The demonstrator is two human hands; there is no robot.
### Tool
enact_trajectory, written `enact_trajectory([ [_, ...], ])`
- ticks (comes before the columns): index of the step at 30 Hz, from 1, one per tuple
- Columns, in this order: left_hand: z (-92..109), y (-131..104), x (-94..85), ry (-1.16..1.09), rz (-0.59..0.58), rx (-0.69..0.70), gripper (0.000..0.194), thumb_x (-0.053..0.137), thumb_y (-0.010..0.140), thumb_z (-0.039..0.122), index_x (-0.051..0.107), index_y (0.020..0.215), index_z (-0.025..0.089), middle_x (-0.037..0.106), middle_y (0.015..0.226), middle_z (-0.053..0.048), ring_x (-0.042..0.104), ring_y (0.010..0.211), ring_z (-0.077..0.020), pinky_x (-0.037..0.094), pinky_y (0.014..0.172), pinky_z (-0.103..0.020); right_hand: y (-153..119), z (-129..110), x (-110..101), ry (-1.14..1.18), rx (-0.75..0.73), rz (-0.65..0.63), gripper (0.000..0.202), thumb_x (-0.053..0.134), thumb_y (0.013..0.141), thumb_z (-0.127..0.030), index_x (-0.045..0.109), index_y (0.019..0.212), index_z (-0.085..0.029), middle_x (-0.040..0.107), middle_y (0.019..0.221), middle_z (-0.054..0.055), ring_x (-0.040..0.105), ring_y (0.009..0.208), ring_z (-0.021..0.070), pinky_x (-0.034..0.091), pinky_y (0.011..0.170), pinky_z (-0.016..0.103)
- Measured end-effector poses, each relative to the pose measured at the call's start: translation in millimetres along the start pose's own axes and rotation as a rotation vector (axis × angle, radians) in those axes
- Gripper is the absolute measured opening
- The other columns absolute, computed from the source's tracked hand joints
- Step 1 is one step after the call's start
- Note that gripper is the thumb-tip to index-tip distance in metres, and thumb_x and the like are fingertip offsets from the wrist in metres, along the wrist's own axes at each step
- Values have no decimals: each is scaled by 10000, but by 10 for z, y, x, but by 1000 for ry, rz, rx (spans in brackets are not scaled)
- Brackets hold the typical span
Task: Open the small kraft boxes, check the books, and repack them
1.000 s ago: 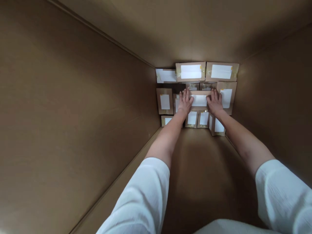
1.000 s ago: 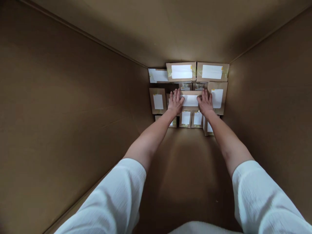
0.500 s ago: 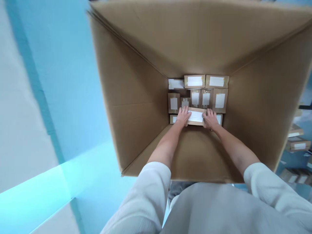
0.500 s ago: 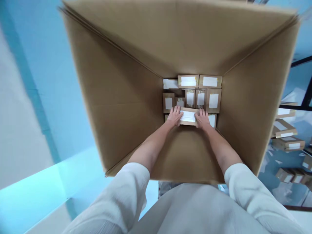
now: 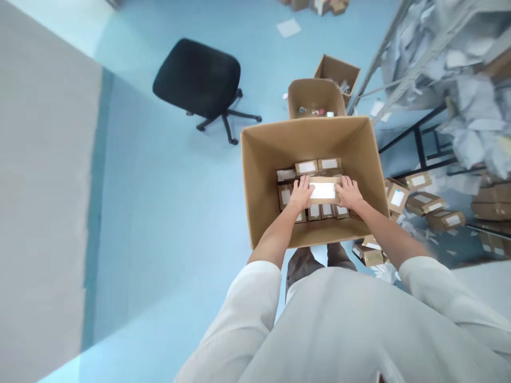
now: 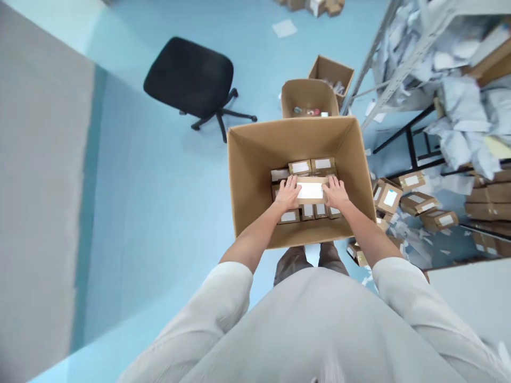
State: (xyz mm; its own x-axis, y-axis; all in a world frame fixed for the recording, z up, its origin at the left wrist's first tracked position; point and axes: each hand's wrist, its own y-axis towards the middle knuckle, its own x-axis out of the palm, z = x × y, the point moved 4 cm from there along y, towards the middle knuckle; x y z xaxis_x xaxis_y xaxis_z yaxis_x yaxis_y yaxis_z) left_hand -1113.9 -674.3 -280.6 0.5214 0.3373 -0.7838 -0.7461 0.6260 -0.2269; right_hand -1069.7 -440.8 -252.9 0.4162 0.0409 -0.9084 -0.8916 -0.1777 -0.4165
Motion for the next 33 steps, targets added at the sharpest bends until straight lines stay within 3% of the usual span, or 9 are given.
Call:
enact_trajectory([
  [4,423,-214,-583,104,27,177,908,971,642,193,633,1485,186,238,1835,-254,181,1695,-502,89,1367,-665,-609,-128,-647,-26,83,102,876,938,695,-343,611,1492,-185,249,1822,250,219,1641,515,221,1279,664],
  [9,984,-313,-1190,265,71,289,1170,934,721,309,368,1740,203,187,1851,-253,146,1706,-495,95,1358,-671,-1257,-126,-1367,-92,117,263,889,890,749,-399,579,1550,-172,223,1838,241,207,1634,526,217,1262,654],
  [12,1374,-303,-1399,387,92,336,1221,887,795,399,221,1799,205,133,1865,-246,87,1720,-488,88,1352,-683,-1659,-64,-1636,-148,155,369,885,845,787,-421,548,1576,-154,191,1844,258,192,1626,546,213,1238,677],
  [16,2018,-266,-1428,454,124,451,1300,892,798,451,125,1818,204,97,1868,-252,25,1728,-493,55,1344,-711,-2312,111,-1770,-193,263,462,865,823,816,-426,532,1585,-159,164,1851,256,161,1632,550,202,1230,695],
  [20,2895,-214,-1242,463,137,591,1286,869,829,454,93,1824,209,83,1872,-246,-1,1736,-478,36,1344,-720,-3180,469,-1757,-207,405,496,840,813,840,-448,529,1584,-183,168,1851,243,152,1639,531,206,1230,705],
  [25,4373,-270,-734,487,133,791,1330,894,815,473,66,1826,227,51,1880,-229,-45,1732,-495,38,1342,-732,-4599,1141,-1527,-207,588,550,849,826,828,-460,538,1579,-187,152,1854,237,125,1643,539,193,1228,721],
  [29,5607,-492,-65,531,114,916,1319,915,798,439,109,1823,239,83,1876,-233,0,1734,-488,63,1349,-718,-5836,1664,-1101,-175,726,548,875,831,814,-457,536,1591,-182,174,1845,246,144,1633,543,196,1230,705],
  [33,6667,-732,810,574,52,1027,1249,895,818,398,163,1817,235,139,1862,-247,84,1730,-473,81,1357,-694,-6970,2082,-503,-108,840,483,935,852,768,-466,534,1595,-169,203,1832,253,162,1617,549,194,1240,678],
])
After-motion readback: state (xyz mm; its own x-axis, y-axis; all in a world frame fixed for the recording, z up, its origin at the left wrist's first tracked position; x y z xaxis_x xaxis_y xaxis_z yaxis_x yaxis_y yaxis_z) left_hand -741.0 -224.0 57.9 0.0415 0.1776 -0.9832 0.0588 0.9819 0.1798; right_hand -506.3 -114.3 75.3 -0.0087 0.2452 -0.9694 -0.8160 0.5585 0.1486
